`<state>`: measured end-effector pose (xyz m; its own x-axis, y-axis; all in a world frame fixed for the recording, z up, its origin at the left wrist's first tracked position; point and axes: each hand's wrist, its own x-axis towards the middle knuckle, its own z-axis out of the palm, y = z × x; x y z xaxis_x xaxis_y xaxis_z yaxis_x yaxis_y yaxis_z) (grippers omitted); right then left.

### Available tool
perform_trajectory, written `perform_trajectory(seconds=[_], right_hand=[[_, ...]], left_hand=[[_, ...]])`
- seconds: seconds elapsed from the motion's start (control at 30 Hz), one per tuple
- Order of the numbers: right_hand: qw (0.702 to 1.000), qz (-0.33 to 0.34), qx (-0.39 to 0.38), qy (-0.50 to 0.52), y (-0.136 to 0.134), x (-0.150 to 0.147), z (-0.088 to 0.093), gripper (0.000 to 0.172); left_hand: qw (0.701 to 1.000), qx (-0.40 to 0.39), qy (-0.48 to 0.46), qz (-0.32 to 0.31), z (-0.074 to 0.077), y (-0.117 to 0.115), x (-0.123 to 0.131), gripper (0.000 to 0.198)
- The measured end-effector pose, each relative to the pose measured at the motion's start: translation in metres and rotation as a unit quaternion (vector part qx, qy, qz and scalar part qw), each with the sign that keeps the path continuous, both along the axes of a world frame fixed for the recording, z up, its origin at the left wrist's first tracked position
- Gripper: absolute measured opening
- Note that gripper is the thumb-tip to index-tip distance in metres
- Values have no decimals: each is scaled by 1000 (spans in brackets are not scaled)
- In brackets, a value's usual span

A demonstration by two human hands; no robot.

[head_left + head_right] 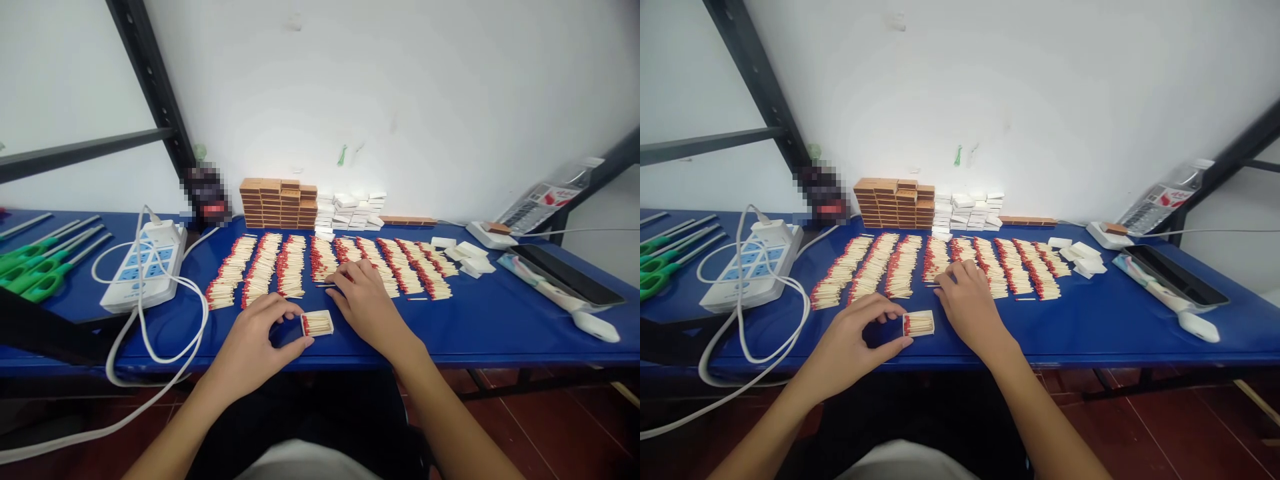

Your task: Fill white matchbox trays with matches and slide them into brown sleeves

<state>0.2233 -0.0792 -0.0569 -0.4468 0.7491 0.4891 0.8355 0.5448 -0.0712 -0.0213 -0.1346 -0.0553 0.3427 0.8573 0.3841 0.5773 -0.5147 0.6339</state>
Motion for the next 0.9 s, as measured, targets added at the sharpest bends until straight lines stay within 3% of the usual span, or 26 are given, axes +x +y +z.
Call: perform_trajectory(seconds=[0.53, 0.77, 0.9], right_hand=[[1000, -3, 8, -25, 3, 6, -1, 11], [996, 68, -36, 33, -22, 6, 25, 11], [994, 104, -27, -2, -36, -1, 32, 8]], left_hand=[[1000, 1, 0, 1, 0, 0, 1, 21], [1000, 0, -2, 3, 0, 0, 0, 20], [1000, 4, -2, 3, -1, 0, 1, 22]])
